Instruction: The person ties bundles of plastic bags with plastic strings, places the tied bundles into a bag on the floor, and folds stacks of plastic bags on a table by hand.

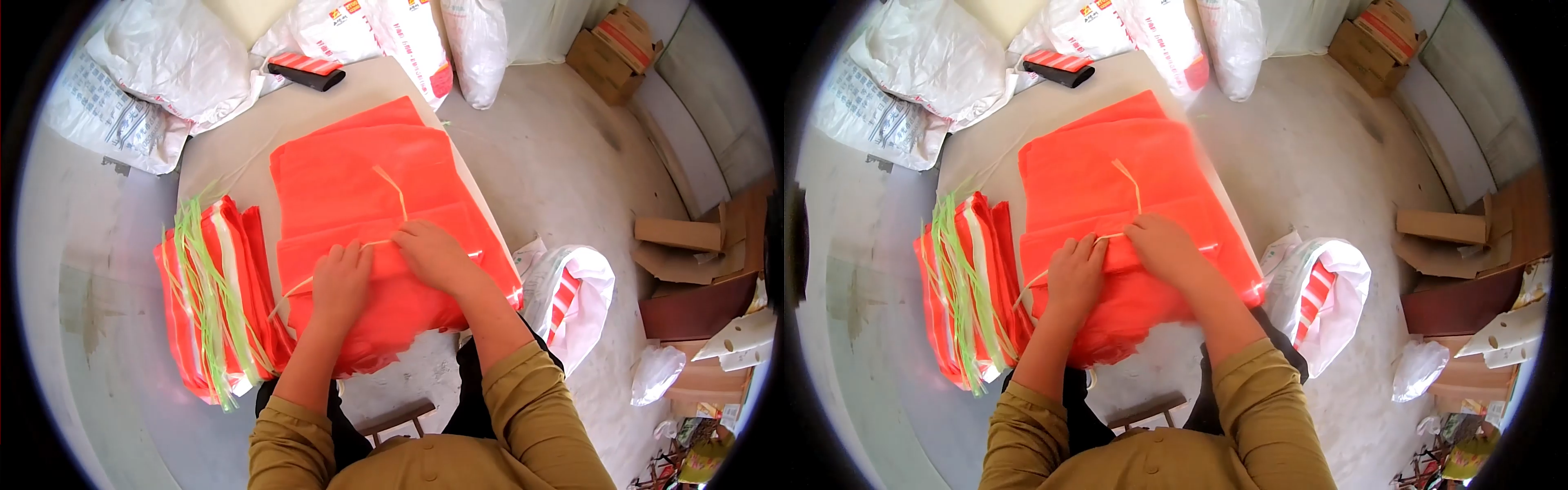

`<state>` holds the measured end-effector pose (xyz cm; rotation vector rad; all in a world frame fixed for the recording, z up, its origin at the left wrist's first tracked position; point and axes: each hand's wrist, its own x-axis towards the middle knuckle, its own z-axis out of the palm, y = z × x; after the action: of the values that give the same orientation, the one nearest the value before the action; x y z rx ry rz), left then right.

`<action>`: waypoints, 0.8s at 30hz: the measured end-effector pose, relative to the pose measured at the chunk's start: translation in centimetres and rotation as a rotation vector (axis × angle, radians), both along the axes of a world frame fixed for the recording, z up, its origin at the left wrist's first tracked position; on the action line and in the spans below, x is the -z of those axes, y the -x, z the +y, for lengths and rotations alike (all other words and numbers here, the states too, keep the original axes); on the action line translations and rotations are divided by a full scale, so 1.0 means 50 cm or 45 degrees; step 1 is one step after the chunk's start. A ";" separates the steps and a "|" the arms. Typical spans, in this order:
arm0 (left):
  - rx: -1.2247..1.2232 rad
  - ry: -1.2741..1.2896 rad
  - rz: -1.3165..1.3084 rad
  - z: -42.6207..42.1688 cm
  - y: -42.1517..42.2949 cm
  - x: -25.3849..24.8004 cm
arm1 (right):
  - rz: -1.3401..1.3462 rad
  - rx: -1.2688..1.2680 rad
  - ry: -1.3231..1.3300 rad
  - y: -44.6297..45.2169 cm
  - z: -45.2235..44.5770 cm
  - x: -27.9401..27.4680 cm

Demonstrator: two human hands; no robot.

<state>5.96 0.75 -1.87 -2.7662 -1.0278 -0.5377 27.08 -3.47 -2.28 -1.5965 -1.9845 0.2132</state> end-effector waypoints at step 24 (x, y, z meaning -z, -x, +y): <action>-0.292 2.018 -0.968 0.001 0.111 -0.096 | 0.581 -0.121 0.916 -0.081 -0.061 -0.134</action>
<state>0.40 0.82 2.95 -3.4472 -2.9264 -1.1218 31.15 -6.54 4.43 -1.6440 -1.6969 1.3247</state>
